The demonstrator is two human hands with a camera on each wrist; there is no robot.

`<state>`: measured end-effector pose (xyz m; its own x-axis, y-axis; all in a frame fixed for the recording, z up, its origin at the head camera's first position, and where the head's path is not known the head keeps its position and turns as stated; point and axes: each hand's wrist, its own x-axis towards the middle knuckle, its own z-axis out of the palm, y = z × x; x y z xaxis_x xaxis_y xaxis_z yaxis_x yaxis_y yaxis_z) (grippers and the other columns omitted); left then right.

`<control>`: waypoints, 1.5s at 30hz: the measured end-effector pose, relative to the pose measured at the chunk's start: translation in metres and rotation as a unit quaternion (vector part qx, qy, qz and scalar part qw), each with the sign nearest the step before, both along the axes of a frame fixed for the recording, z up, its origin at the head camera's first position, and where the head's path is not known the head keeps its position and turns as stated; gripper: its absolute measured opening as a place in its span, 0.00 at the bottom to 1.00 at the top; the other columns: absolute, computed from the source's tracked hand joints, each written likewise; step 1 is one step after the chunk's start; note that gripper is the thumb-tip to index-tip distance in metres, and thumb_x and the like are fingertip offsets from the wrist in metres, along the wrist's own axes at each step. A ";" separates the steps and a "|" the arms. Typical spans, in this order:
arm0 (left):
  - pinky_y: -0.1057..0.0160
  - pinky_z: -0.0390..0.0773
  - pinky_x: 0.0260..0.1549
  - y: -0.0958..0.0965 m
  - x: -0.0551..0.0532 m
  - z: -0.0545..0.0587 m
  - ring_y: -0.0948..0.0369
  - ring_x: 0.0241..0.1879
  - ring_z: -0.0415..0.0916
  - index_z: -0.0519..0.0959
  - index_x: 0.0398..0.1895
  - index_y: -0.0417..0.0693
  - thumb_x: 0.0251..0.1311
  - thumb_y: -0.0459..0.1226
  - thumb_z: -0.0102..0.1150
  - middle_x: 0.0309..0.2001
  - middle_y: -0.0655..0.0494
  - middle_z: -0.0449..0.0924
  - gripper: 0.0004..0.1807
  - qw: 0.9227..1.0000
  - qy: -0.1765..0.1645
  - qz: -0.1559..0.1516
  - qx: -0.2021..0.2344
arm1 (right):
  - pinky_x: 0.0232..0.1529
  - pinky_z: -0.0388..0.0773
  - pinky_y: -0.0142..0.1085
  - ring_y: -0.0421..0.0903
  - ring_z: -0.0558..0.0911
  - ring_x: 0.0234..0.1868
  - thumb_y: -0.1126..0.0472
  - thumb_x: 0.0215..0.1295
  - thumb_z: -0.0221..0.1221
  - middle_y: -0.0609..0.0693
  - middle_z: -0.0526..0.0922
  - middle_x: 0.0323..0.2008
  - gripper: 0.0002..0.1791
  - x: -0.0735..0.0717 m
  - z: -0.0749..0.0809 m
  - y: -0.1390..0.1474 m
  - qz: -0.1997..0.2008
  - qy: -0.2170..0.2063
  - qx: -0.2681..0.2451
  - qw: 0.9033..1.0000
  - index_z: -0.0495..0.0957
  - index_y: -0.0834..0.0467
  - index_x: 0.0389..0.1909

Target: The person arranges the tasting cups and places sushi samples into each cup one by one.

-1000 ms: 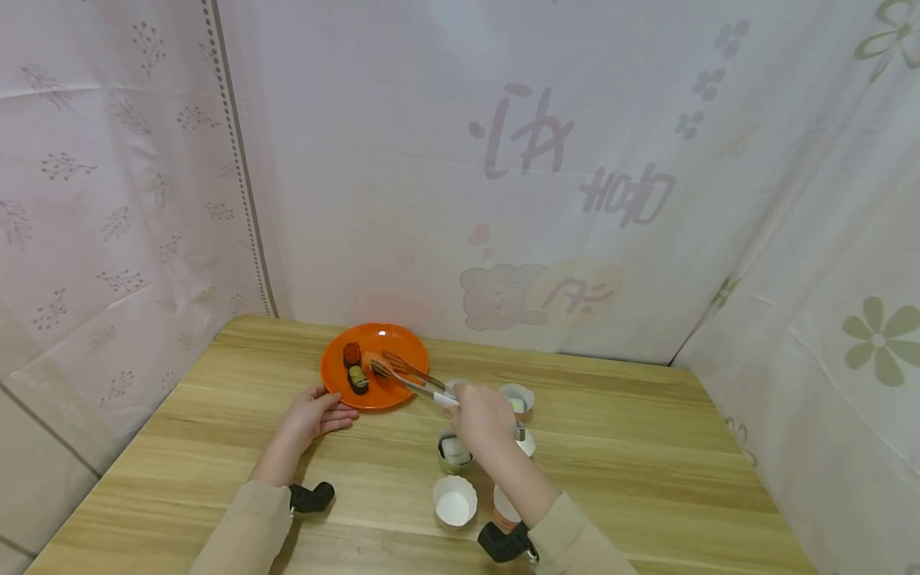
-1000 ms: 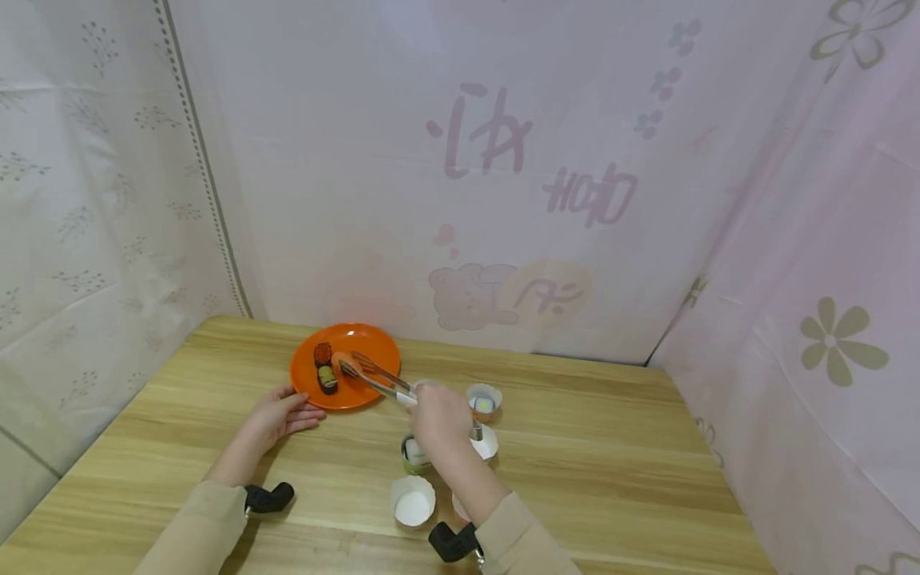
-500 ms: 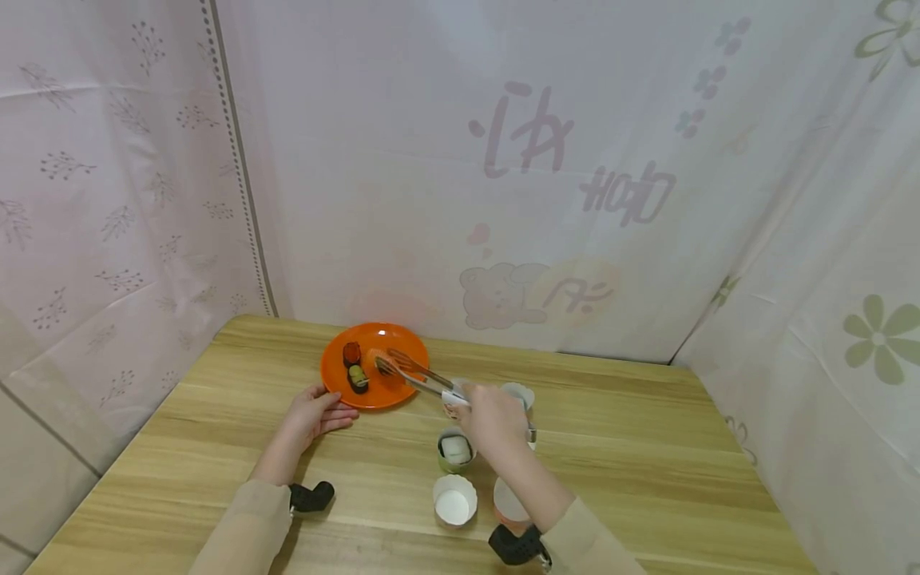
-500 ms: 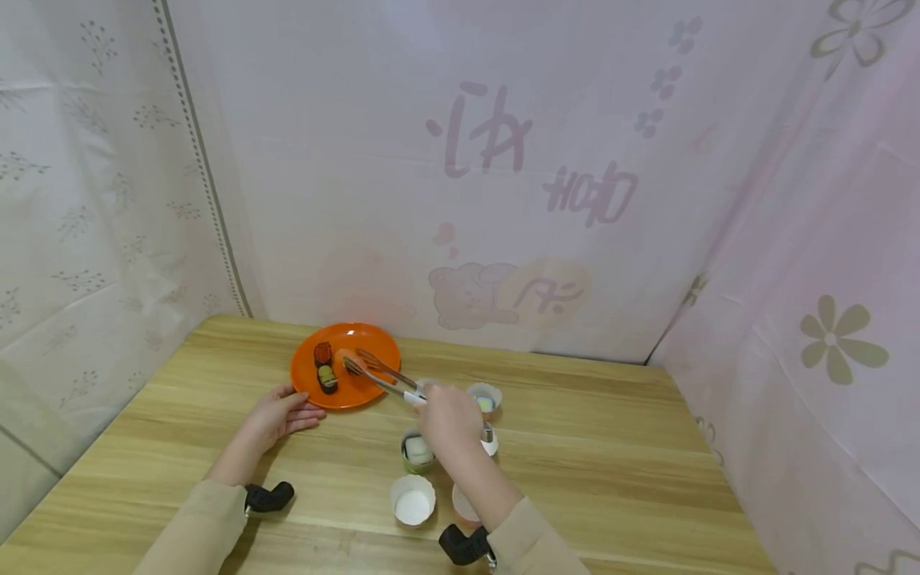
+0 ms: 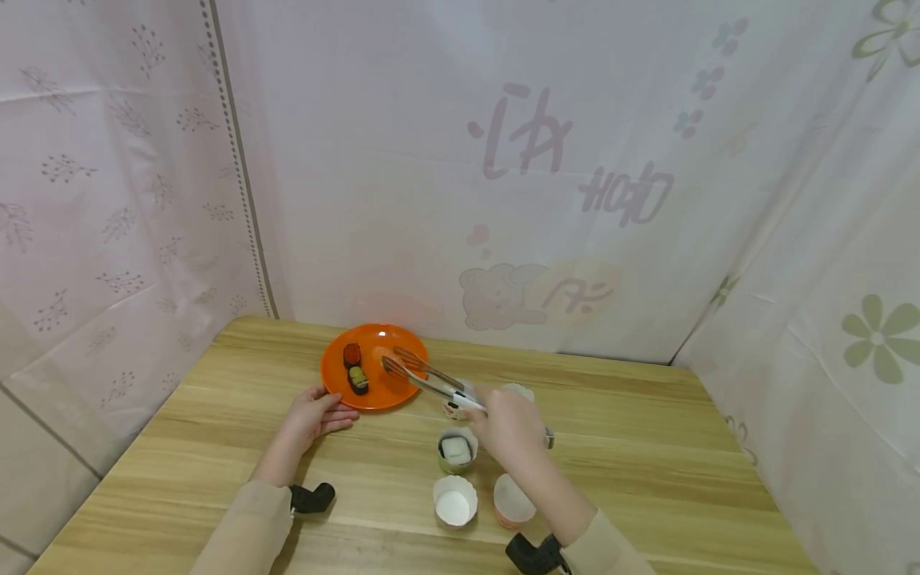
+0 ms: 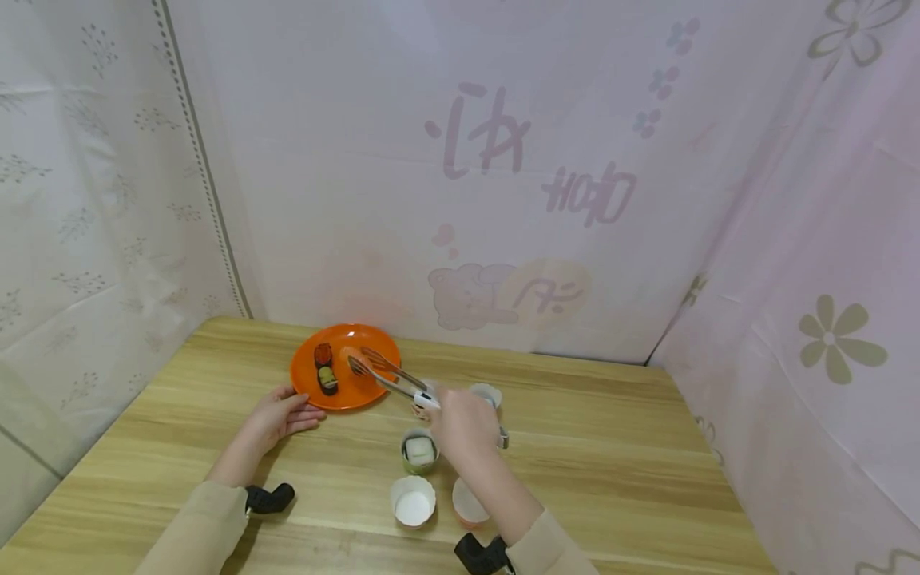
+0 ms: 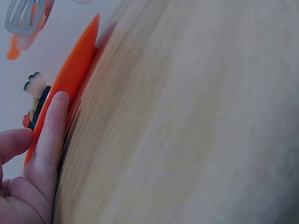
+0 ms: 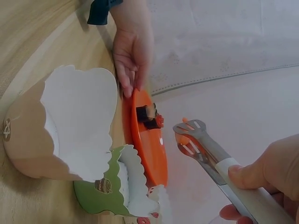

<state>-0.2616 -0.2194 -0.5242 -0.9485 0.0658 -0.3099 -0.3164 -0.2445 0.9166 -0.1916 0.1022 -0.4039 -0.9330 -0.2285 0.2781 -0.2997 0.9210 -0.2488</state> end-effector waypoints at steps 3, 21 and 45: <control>0.55 0.83 0.39 0.001 0.000 0.000 0.50 0.35 0.84 0.51 0.69 0.31 0.74 0.32 0.41 0.35 0.39 0.82 0.25 1.000 -0.001 0.002 0.000 | 0.07 0.53 0.26 0.37 0.61 0.10 0.52 0.60 0.66 0.45 0.77 0.21 0.21 0.003 0.002 0.003 0.003 0.002 -0.007 1.000 0.82 0.57 0.52; 0.54 0.83 0.38 0.001 0.000 0.000 0.50 0.35 0.84 0.51 0.69 0.30 0.74 0.32 0.41 0.35 0.40 0.82 0.26 1.000 0.000 0.004 0.000 | 0.10 0.60 0.30 0.38 0.67 0.15 0.54 0.56 0.68 0.53 0.85 0.40 0.21 0.022 0.007 0.034 -0.006 0.025 -0.022 0.999 0.83 0.57 0.50; 0.55 0.83 0.37 0.000 -0.001 -0.001 0.50 0.34 0.84 0.50 0.70 0.31 0.74 0.31 0.41 0.34 0.39 0.82 0.26 1.000 0.006 0.002 0.003 | 0.13 0.64 0.33 0.43 0.71 0.20 0.54 0.56 0.69 0.55 0.85 0.41 0.22 0.056 0.024 0.081 -0.052 0.012 -0.035 0.998 0.82 0.55 0.52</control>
